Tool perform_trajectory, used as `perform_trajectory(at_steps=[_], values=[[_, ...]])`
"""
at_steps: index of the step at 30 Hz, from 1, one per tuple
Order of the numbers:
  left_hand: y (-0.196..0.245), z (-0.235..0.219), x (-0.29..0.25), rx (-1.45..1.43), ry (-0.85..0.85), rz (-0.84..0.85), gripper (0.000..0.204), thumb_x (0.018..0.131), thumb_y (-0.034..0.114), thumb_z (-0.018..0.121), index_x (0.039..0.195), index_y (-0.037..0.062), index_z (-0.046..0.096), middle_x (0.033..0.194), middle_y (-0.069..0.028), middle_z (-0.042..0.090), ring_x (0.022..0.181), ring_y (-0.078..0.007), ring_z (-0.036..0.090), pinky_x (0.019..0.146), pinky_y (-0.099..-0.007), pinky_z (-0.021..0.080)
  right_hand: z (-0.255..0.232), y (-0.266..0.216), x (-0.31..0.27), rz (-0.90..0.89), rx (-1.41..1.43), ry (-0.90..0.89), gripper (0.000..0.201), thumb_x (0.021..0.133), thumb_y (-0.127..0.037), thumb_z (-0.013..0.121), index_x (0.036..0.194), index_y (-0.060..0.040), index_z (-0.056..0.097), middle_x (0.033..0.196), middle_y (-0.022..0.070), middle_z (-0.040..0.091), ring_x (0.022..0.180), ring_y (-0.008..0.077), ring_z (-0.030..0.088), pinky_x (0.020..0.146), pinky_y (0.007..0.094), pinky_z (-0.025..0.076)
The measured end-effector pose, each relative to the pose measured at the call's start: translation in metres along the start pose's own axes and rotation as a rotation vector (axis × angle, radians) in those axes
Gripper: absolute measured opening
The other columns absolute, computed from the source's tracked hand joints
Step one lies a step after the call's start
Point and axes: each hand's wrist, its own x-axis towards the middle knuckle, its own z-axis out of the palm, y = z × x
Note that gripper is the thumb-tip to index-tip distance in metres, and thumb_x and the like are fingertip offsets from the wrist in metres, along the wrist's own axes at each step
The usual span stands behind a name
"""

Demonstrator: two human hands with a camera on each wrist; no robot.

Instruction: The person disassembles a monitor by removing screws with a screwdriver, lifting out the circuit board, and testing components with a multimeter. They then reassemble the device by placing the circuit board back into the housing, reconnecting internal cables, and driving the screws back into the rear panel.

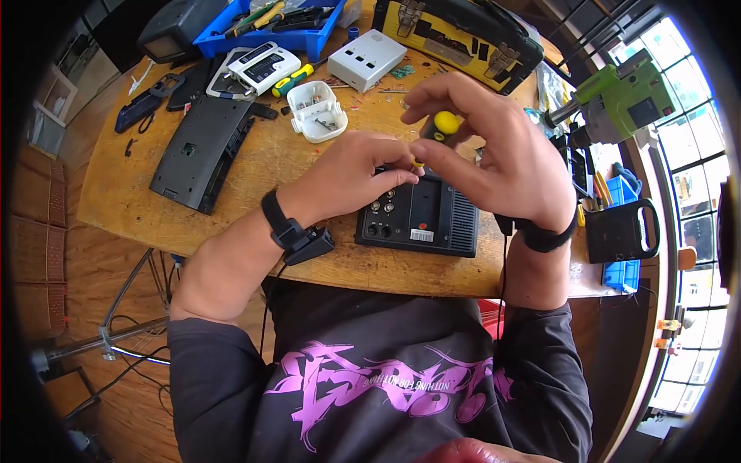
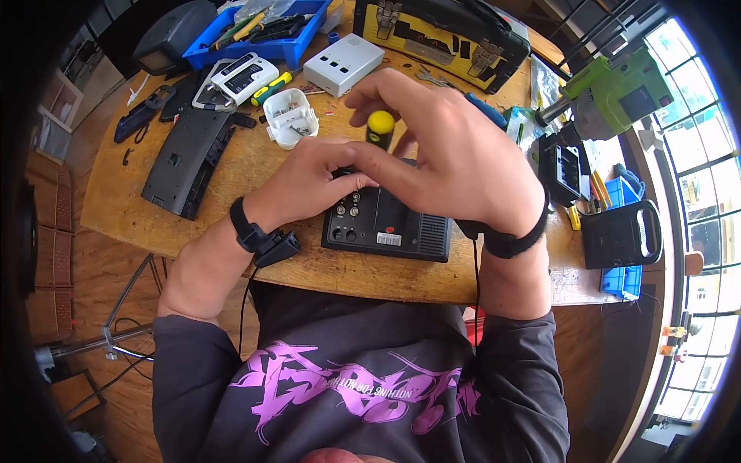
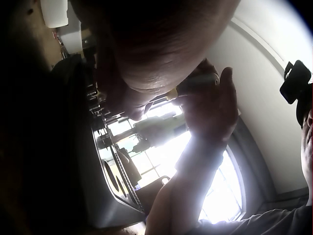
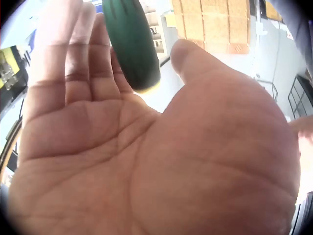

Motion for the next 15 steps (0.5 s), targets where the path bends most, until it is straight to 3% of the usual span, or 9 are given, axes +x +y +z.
perform_trajectory(at_steps=[2, 4, 8, 10, 11, 14, 15], values=[[0.005, -0.005, 0.002, 0.024, -0.066, -0.081, 0.019, 0.098, 0.012, 0.085, 0.114, 0.0018, 0.083, 0.098, -0.0129, 0.084, 0.094, -0.0287, 0.082, 0.084, -0.0387, 0.062, -0.009, 0.003, 0.0, -0.081, 0.078, -0.108, 0.043, 0.104, -0.011, 0.077, 0.144, 0.0021, 0.068, 0.13, 0.0142, 0.081, 0.115, 0.0278, 0.08, 0.086, 0.0344, 0.062], [0.001, -0.003, 0.002, 0.019, -0.059, -0.057, 0.015, 0.099, 0.011, 0.084, 0.111, 0.0013, 0.084, 0.1, -0.0124, 0.085, 0.093, -0.0275, 0.082, 0.083, -0.0376, 0.062, -0.007, 0.014, 0.0, -0.157, 0.071, -0.118, 0.035, 0.104, -0.001, 0.072, 0.139, 0.0008, 0.073, 0.129, 0.0157, 0.081, 0.115, 0.0263, 0.08, 0.087, 0.0347, 0.064], [-0.012, 0.006, 0.001, 0.085, -0.087, -0.022, 0.015, 0.1, 0.009, 0.082, 0.113, 0.0016, 0.085, 0.106, -0.013, 0.086, 0.095, -0.0272, 0.083, 0.085, -0.0359, 0.062, -0.001, 0.025, -0.001, -0.128, 0.105, -0.027, 0.024, 0.102, -0.007, 0.079, 0.125, -0.0008, 0.079, 0.109, 0.0114, 0.083, 0.099, 0.0271, 0.082, 0.083, 0.0345, 0.063], [-0.02, 0.013, -0.001, -0.148, 0.018, 0.003, 0.019, 0.101, 0.007, 0.081, 0.118, 0.0019, 0.086, 0.11, -0.0135, 0.086, 0.098, -0.0267, 0.083, 0.089, -0.0346, 0.062, -0.01, 0.033, 0.0, -0.1, 0.125, 0.015, 0.021, 0.1, -0.011, 0.082, 0.119, -0.0014, 0.081, 0.1, 0.0108, 0.083, 0.091, 0.0281, 0.083, 0.08, 0.035, 0.063], [-0.013, 0.007, 0.002, 0.026, -0.059, 0.041, 0.022, 0.102, 0.006, 0.079, 0.122, 0.0017, 0.086, 0.113, -0.0141, 0.086, 0.101, -0.026, 0.083, 0.093, -0.0344, 0.063, -0.018, 0.037, 0.006, -0.225, 0.13, -0.048, 0.024, 0.102, -0.018, 0.084, 0.116, -0.0004, 0.076, 0.097, 0.0133, 0.081, 0.083, 0.0239, 0.079, 0.073, 0.0321, 0.061], [-0.014, 0.009, 0.001, 0.021, -0.082, -0.011, 0.021, 0.102, 0.004, 0.079, 0.121, -0.0003, 0.085, 0.114, -0.0143, 0.086, 0.102, -0.0255, 0.083, 0.093, -0.0351, 0.063, -0.021, 0.019, -0.001, -0.214, 0.054, -0.071, 0.038, 0.095, -0.028, 0.092, 0.106, 0.0042, 0.074, 0.093, 0.0221, 0.078, 0.077, 0.0291, 0.078, 0.068, 0.0354, 0.061], [-0.009, 0.009, 0.001, 0.024, -0.095, -0.008, 0.021, 0.102, 0.004, 0.079, 0.121, -0.0003, 0.085, 0.114, -0.0143, 0.086, 0.102, -0.0255, 0.083, 0.093, -0.0351, 0.063, -0.019, 0.016, -0.004, -0.241, 0.165, 0.009, 0.038, 0.095, -0.026, 0.091, 0.109, 0.0051, 0.075, 0.096, 0.0228, 0.079, 0.081, 0.0301, 0.08, 0.071, 0.036, 0.062]])
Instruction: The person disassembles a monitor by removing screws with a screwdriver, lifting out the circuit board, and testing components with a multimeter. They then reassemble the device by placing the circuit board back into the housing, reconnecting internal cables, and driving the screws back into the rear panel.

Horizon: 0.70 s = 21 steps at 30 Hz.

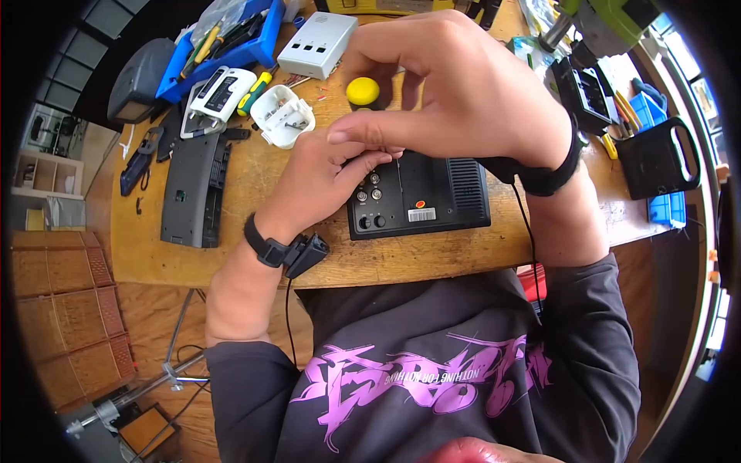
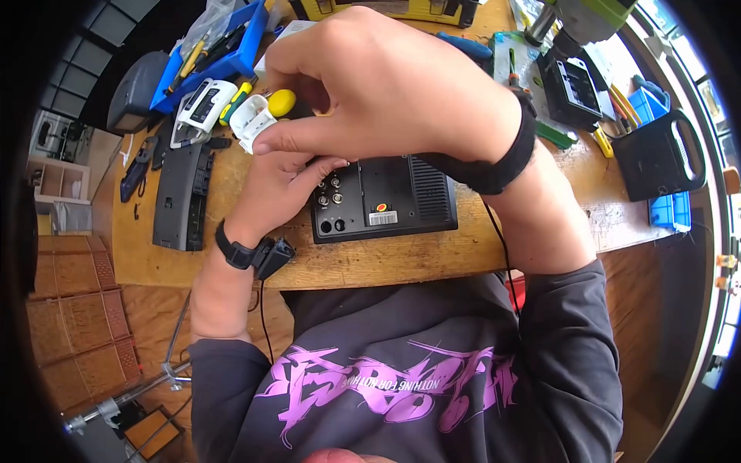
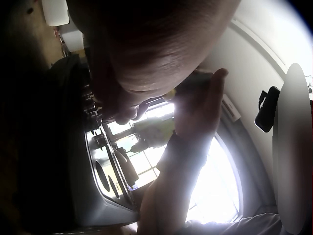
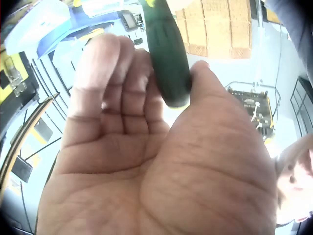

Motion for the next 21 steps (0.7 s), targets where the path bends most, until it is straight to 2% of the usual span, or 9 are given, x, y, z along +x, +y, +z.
perform_trajectory(at_steps=[2, 7, 10, 11, 13, 15, 17, 21], values=[[0.012, -0.003, 0.0, 0.033, 0.013, -0.088, 0.019, 0.103, 0.002, 0.078, 0.12, -0.0019, 0.084, 0.111, -0.0144, 0.086, 0.103, -0.0253, 0.083, 0.093, -0.0353, 0.063, -0.002, -0.001, 0.001, 0.009, 0.096, 0.029, 0.034, 0.097, -0.02, 0.087, 0.115, 0.0063, 0.077, 0.101, 0.0238, 0.081, 0.088, 0.0321, 0.081, 0.077, 0.0371, 0.064], [0.011, -0.001, 0.006, 0.03, -0.001, -0.036, 0.01, 0.104, 0.001, 0.076, 0.112, -0.005, 0.079, 0.109, -0.0138, 0.085, 0.102, -0.0266, 0.082, 0.09, -0.0362, 0.062, 0.005, 0.037, -0.002, -0.036, 0.286, 0.022, 0.022, 0.1, -0.009, 0.08, 0.118, 0.0044, 0.079, 0.105, 0.0217, 0.084, 0.094, 0.0322, 0.083, 0.083, 0.0388, 0.067], [0.01, 0.0, 0.006, 0.046, 0.003, -0.03, 0.008, 0.105, 0.001, 0.074, 0.109, -0.0058, 0.077, 0.108, -0.0135, 0.083, 0.099, -0.0273, 0.081, 0.088, -0.0371, 0.062, -0.004, 0.023, 0.001, 0.023, 0.091, 0.019, 0.021, 0.099, -0.009, 0.08, 0.115, 0.0052, 0.08, 0.101, 0.0217, 0.084, 0.089, 0.0341, 0.083, 0.081, 0.039, 0.067], [0.01, 0.0, 0.006, 0.046, 0.005, -0.028, 0.008, 0.106, 0.001, 0.074, 0.108, -0.006, 0.076, 0.108, -0.0135, 0.083, 0.098, -0.0277, 0.08, 0.087, -0.0374, 0.061, -0.009, 0.007, 0.001, -0.012, 0.003, 0.033, 0.021, 0.099, -0.009, 0.08, 0.114, 0.0059, 0.08, 0.099, 0.0221, 0.083, 0.087, 0.0352, 0.083, 0.08, 0.0389, 0.067], [0.007, 0.003, 0.006, 0.068, 0.025, 0.007, 0.008, 0.106, 0.001, 0.074, 0.109, -0.0057, 0.076, 0.107, -0.0135, 0.082, 0.097, -0.0276, 0.08, 0.086, -0.0373, 0.061, -0.007, 0.008, 0.001, -0.046, -0.086, 0.051, 0.021, 0.098, -0.009, 0.08, 0.113, 0.0066, 0.08, 0.097, 0.0225, 0.083, 0.085, 0.0362, 0.083, 0.08, 0.0389, 0.066], [0.008, 0.003, 0.006, 0.089, 0.042, 0.041, 0.008, 0.106, 0.001, 0.074, 0.109, -0.0055, 0.077, 0.106, -0.0135, 0.082, 0.097, -0.0275, 0.08, 0.086, -0.0371, 0.061, 0.002, 0.032, 0.0, -0.039, 0.042, 0.066, 0.021, 0.097, -0.009, 0.081, 0.111, 0.0069, 0.08, 0.097, 0.0237, 0.083, 0.085, 0.0368, 0.083, 0.079, 0.0393, 0.066], [0.012, 0.002, 0.006, 0.093, 0.04, 0.004, 0.008, 0.105, 0.001, 0.074, 0.11, -0.0054, 0.076, 0.106, -0.0137, 0.082, 0.097, -0.0274, 0.08, 0.085, -0.0365, 0.061, 0.005, 0.039, 0.001, -0.039, 0.094, 0.077, 0.023, 0.096, -0.01, 0.082, 0.111, 0.0068, 0.08, 0.097, 0.024, 0.083, 0.085, 0.0368, 0.083, 0.079, 0.0393, 0.066], [0.013, 0.001, 0.006, 0.106, 0.031, -0.002, 0.008, 0.106, 0.001, 0.074, 0.11, -0.0051, 0.077, 0.106, -0.0136, 0.082, 0.096, -0.0265, 0.08, 0.084, -0.0362, 0.061, -0.01, 0.01, -0.004, -0.052, 0.03, 0.089, 0.023, 0.095, -0.012, 0.084, 0.108, 0.0061, 0.08, 0.093, 0.023, 0.081, 0.084, 0.0371, 0.082, 0.078, 0.04, 0.065]])
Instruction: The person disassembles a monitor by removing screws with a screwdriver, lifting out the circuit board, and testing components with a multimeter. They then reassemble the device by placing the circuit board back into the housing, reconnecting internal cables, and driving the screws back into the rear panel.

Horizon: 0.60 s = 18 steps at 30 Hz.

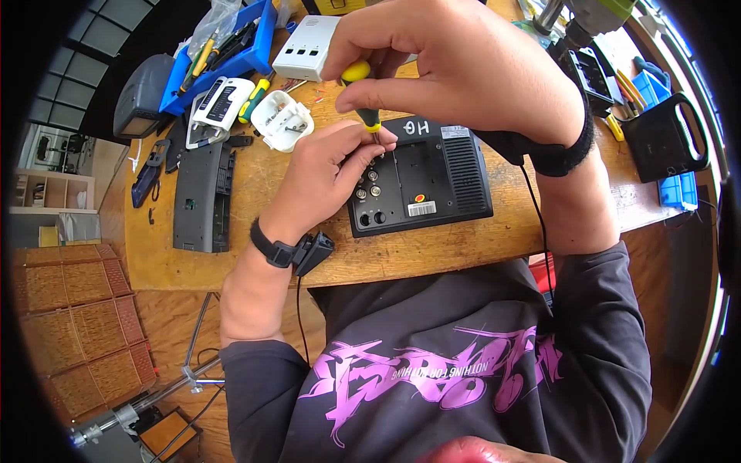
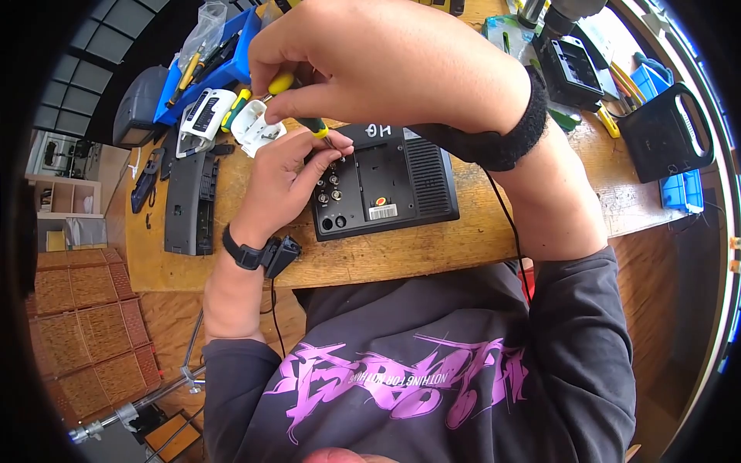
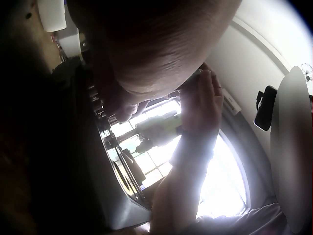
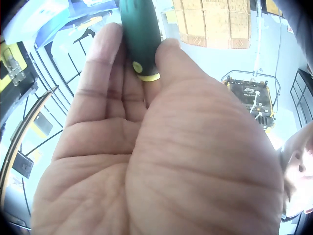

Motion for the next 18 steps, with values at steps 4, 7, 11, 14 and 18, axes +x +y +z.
perform_trajectory(at_steps=[4, 7, 11, 14, 18], values=[[-0.003, 0.001, -0.001, 0.04, -0.029, 0.025, 0.012, 0.105, 0.003, 0.077, 0.115, -0.0034, 0.08, 0.108, -0.0126, 0.083, 0.099, -0.0231, 0.08, 0.088, -0.0339, 0.061, 0.0, -0.009, 0.003, 0.037, -0.163, -0.038, 0.025, 0.094, -0.016, 0.087, 0.1, 0.0049, 0.076, 0.088, 0.0214, 0.078, 0.082, 0.0392, 0.079, 0.076, 0.0421, 0.062], [0.0, 0.005, -0.001, 0.015, 0.015, 0.0, 0.013, 0.101, 0.003, 0.082, 0.112, -0.004, 0.079, 0.106, -0.0137, 0.083, 0.098, -0.0239, 0.08, 0.086, -0.0352, 0.061, 0.003, -0.007, 0.002, -0.012, -0.2, 0.021, 0.028, 0.092, -0.018, 0.089, 0.096, 0.0037, 0.072, 0.087, 0.0212, 0.075, 0.083, 0.0419, 0.076, 0.076, 0.0444, 0.06], [-0.016, 0.006, -0.005, 0.074, 0.124, 0.036, 0.014, 0.105, 0.005, 0.081, 0.118, -0.0005, 0.083, 0.108, -0.0096, 0.086, 0.102, -0.0171, 0.08, 0.092, -0.0313, 0.06, 0.007, 0.0, 0.001, 0.018, -0.24, 0.01, 0.032, 0.093, -0.023, 0.089, 0.097, 0.0034, 0.071, 0.089, 0.0226, 0.075, 0.086, 0.0444, 0.076, 0.078, 0.0464, 0.06], [-0.023, 0.01, -0.003, -0.024, 0.158, 0.052, 0.014, 0.098, 0.006, 0.087, 0.108, -0.0027, 0.082, 0.101, -0.0133, 0.086, 0.093, -0.0227, 0.08, 0.084, -0.0337, 0.06, -0.005, -0.006, 0.001, -0.026, -0.187, -0.046, 0.032, 0.094, -0.024, 0.087, 0.101, 0.0042, 0.073, 0.09, 0.0238, 0.076, 0.087, 0.0441, 0.076, 0.079, 0.0467, 0.061], [-0.007, 0.004, -0.003, 0.03, 0.114, -0.021, 0.012, 0.098, 0.005, 0.086, 0.107, -0.0029, 0.083, 0.105, -0.0128, 0.087, 0.089, -0.0231, 0.08, 0.084, -0.0338, 0.061, 0.008, 0.013, -0.001, -0.004, 0.01, -0.067, 0.031, 0.095, -0.021, 0.084, 0.109, 0.006, 0.077, 0.093, 0.0252, 0.078, 0.087, 0.0409, 0.08, 0.08, 0.0437, 0.063]])
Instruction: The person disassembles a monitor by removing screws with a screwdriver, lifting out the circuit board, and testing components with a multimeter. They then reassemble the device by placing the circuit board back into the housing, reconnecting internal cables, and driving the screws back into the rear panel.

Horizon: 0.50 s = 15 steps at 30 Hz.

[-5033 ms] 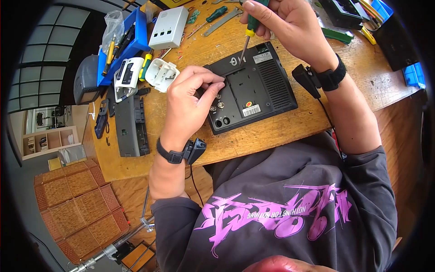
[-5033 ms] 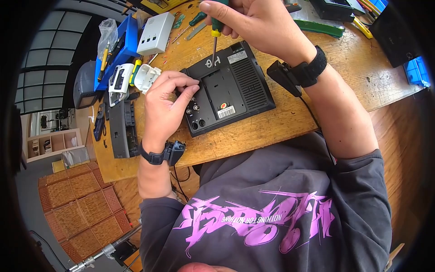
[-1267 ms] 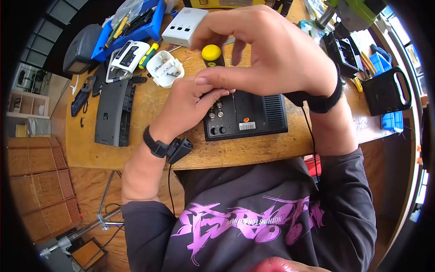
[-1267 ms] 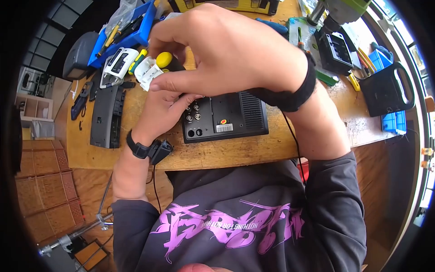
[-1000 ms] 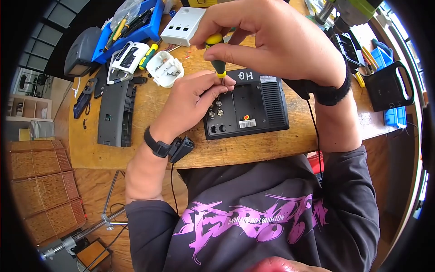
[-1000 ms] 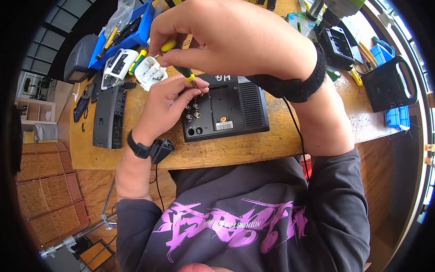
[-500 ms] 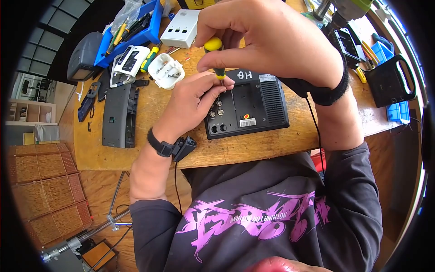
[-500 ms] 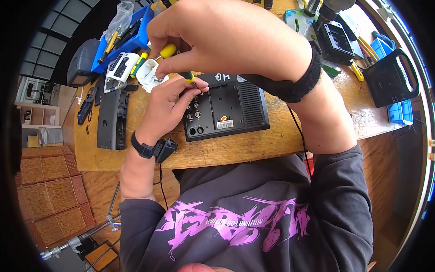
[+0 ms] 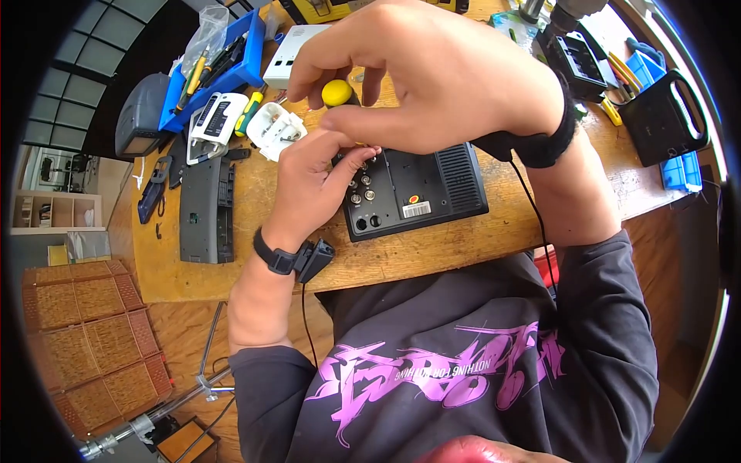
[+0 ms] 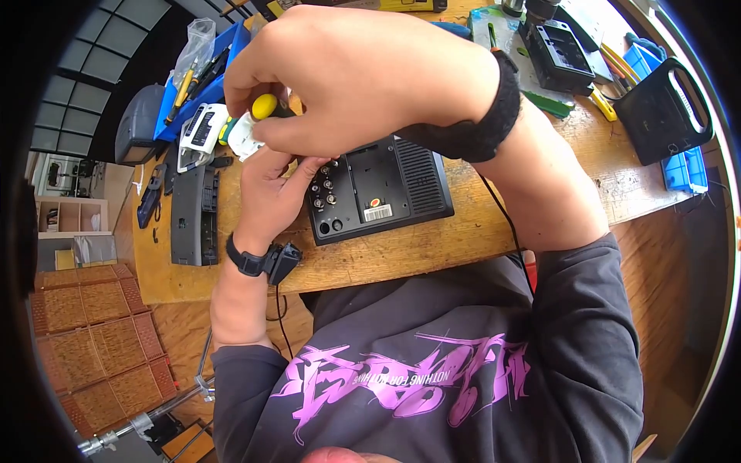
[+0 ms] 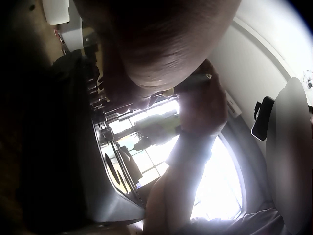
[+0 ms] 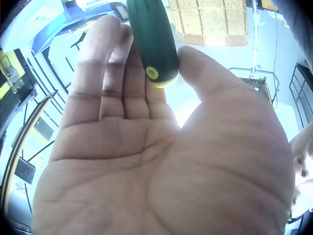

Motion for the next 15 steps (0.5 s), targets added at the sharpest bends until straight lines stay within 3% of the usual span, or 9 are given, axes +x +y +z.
perform_trajectory(at_steps=[4, 7, 9, 11, 15], values=[[0.006, 0.001, 0.002, -0.058, -0.024, -0.016, 0.011, 0.099, 0.003, 0.084, 0.108, -0.0032, 0.083, 0.105, -0.0111, 0.087, 0.092, -0.022, 0.081, 0.088, -0.0328, 0.062, -0.007, -0.015, -0.002, 0.077, 0.031, -0.047, 0.031, 0.093, -0.016, 0.085, 0.112, 0.0073, 0.079, 0.095, 0.0258, 0.08, 0.086, 0.0366, 0.082, 0.079, 0.0391, 0.064], [-0.002, 0.004, -0.001, -0.138, -0.007, -0.028, 0.012, 0.1, 0.002, 0.084, 0.11, -0.0032, 0.082, 0.104, -0.0106, 0.086, 0.094, -0.0205, 0.081, 0.089, -0.0314, 0.062, -0.005, -0.011, -0.001, 0.057, -0.036, 0.036, 0.029, 0.09, -0.015, 0.088, 0.106, 0.0075, 0.078, 0.09, 0.0242, 0.078, 0.08, 0.0367, 0.08, 0.075, 0.0388, 0.063], [0.004, 0.005, 0.0, -0.198, -0.004, -0.052, 0.014, 0.099, 0.002, 0.085, 0.112, -0.0033, 0.082, 0.104, -0.0106, 0.086, 0.096, -0.0194, 0.081, 0.089, -0.0308, 0.062, -0.002, -0.009, 0.002, 0.013, -0.058, 0.044, 0.03, 0.089, -0.016, 0.089, 0.103, 0.0075, 0.076, 0.086, 0.0231, 0.077, 0.079, 0.0376, 0.078, 0.074, 0.0405, 0.061], [0.016, 0.005, 0.001, -0.154, 0.015, -0.107, 0.01, 0.102, 0.0, 0.083, 0.11, -0.0043, 0.08, 0.114, -0.0117, 0.085, 0.104, -0.0182, 0.081, 0.096, -0.0309, 0.064, 0.002, -0.006, 0.003, -0.006, -0.067, 0.051, 0.03, 0.089, -0.017, 0.089, 0.1, 0.0072, 0.075, 0.084, 0.0224, 0.075, 0.078, 0.0387, 0.077, 0.074, 0.0422, 0.06], [-0.001, 0.002, -0.004, -0.18, 0.02, -0.205, 0.013, 0.1, 0.001, 0.087, 0.11, -0.0044, 0.079, 0.114, -0.0118, 0.084, 0.105, -0.0174, 0.08, 0.096, -0.0311, 0.063, -0.005, -0.022, 0.0, 0.02, -0.106, 0.055, 0.03, 0.09, -0.017, 0.088, 0.1, 0.0069, 0.075, 0.085, 0.0224, 0.076, 0.08, 0.0396, 0.077, 0.076, 0.0436, 0.061]])
